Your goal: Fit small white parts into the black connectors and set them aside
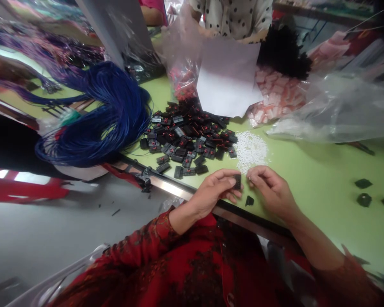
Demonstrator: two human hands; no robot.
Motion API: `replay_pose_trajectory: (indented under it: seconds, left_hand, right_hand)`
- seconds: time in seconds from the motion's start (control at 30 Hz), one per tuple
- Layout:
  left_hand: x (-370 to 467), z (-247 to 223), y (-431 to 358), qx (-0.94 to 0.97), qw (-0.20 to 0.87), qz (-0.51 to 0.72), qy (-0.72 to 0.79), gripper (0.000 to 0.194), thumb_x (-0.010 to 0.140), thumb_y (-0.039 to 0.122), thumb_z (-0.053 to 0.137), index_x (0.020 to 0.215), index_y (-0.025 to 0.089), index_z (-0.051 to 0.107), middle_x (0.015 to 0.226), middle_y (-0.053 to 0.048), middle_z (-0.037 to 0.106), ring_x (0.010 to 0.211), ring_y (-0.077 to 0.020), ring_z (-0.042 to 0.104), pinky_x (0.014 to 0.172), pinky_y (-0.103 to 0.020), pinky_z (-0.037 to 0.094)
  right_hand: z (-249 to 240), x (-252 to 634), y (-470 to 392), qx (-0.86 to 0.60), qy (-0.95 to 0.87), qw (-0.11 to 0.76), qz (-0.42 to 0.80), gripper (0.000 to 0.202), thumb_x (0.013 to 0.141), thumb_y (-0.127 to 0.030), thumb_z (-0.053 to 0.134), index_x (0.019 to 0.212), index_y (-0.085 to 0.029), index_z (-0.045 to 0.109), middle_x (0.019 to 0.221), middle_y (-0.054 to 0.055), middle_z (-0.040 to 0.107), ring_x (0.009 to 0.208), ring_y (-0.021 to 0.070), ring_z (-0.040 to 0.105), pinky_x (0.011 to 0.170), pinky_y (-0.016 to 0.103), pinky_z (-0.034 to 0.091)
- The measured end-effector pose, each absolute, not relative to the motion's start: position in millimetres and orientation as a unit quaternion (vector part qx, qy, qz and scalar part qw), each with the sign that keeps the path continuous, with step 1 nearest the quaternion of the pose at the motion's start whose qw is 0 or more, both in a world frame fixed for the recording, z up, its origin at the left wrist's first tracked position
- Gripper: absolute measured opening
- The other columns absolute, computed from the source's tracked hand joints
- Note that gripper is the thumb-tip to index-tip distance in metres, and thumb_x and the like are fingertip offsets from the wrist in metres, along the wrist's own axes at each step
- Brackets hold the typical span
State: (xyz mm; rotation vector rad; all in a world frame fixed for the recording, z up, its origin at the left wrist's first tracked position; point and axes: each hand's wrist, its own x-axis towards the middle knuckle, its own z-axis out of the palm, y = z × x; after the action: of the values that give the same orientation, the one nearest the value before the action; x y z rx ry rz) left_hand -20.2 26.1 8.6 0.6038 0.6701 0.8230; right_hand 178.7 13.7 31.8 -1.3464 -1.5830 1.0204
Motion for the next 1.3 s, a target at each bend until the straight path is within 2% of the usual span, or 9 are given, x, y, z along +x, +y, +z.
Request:
replay_pose_trajectory:
  seconds: [0.13,0.23,0.37,0.6,0.77,1.0,1.3]
  left_hand:
    - [-16.6,10.0,23.1,0.276,0.822,0.388,0.313,0.044,0.077,0.037,0.085,0.109,0.012,0.067,0.086,-0.007,0.074,0.069,-0.0157,0.072,0.06,-0.024,0.055]
    - [-13.8,11.6,21.8,0.278,0.822,0.386,0.312,0.043,0.078,0.038,0.084,0.109,0.013,0.067,0.085,-0.006,0.073,0.07,-0.0157,0.072,0.06,-0.024,0.055]
    - [-11.3,12.5,21.6,0.28,0.82,0.392,0.309,0.042,0.078,0.036,0.084,0.109,0.012,0.068,0.085,-0.006,0.073,0.069,-0.0152,0.072,0.06,-0.024,0.055]
    - [-9.2,13.0,20.8,0.275,0.818,0.397,0.313,0.042,0.077,0.035,0.084,0.108,0.012,0.066,0.082,-0.005,0.073,0.068,-0.0152,0.072,0.059,-0.023,0.056]
    - [-7.0,13.5,19.7,0.271,0.816,0.401,0.316,0.043,0.076,0.036,0.086,0.106,0.012,0.066,0.083,-0.005,0.073,0.067,-0.0156,0.072,0.057,-0.023,0.055]
    - [-7.6,14.5,19.6,0.292,0.79,0.429,0.327,0.044,0.079,0.039,0.084,0.11,0.012,0.067,0.076,-0.005,0.074,0.067,-0.016,0.072,0.062,-0.026,0.058]
    - [-12.8,12.5,18.0,0.38,0.734,0.459,0.326,0.04,0.085,0.038,0.081,0.117,0.015,0.072,0.09,-0.006,0.076,0.072,-0.0133,0.072,0.069,-0.025,0.061]
  right_hand:
    - [32.9,170.2,8.8,-0.501,-0.597,0.447,0.44,0.02,0.1,-0.039,0.06,0.087,-0.024,0.063,0.123,0.009,0.065,0.114,0.0236,0.063,0.105,0.043,0.05]
    - [30.0,166.8,5.8,-0.492,-0.584,0.439,0.473,0.021,0.1,-0.039,0.059,0.087,-0.024,0.063,0.13,0.009,0.063,0.125,0.026,0.06,0.112,0.047,0.046]
    - [25.4,166.0,4.5,-0.477,-0.583,0.439,0.49,0.02,0.101,-0.039,0.059,0.088,-0.024,0.064,0.133,0.01,0.063,0.13,0.0268,0.058,0.114,0.048,0.045]
    - [24.3,164.2,4.7,-0.471,-0.584,0.443,0.491,0.02,0.101,-0.039,0.057,0.089,-0.025,0.063,0.136,0.009,0.062,0.126,0.0252,0.062,0.112,0.047,0.048]
    - [22.8,161.3,3.7,-0.49,-0.58,0.441,0.479,0.023,0.1,-0.043,0.059,0.088,-0.024,0.061,0.135,0.011,0.062,0.12,0.0265,0.064,0.103,0.047,0.054]
    - [20.9,160.1,2.9,-0.495,-0.581,0.445,0.468,0.021,0.1,-0.043,0.058,0.088,-0.025,0.062,0.13,0.011,0.066,0.121,0.0259,0.063,0.105,0.046,0.052]
    - [25.0,163.3,5.5,-0.492,-0.558,0.431,0.51,0.022,0.094,-0.041,0.067,0.083,-0.023,0.063,0.12,0.009,0.067,0.09,0.0192,0.067,0.083,0.037,0.059]
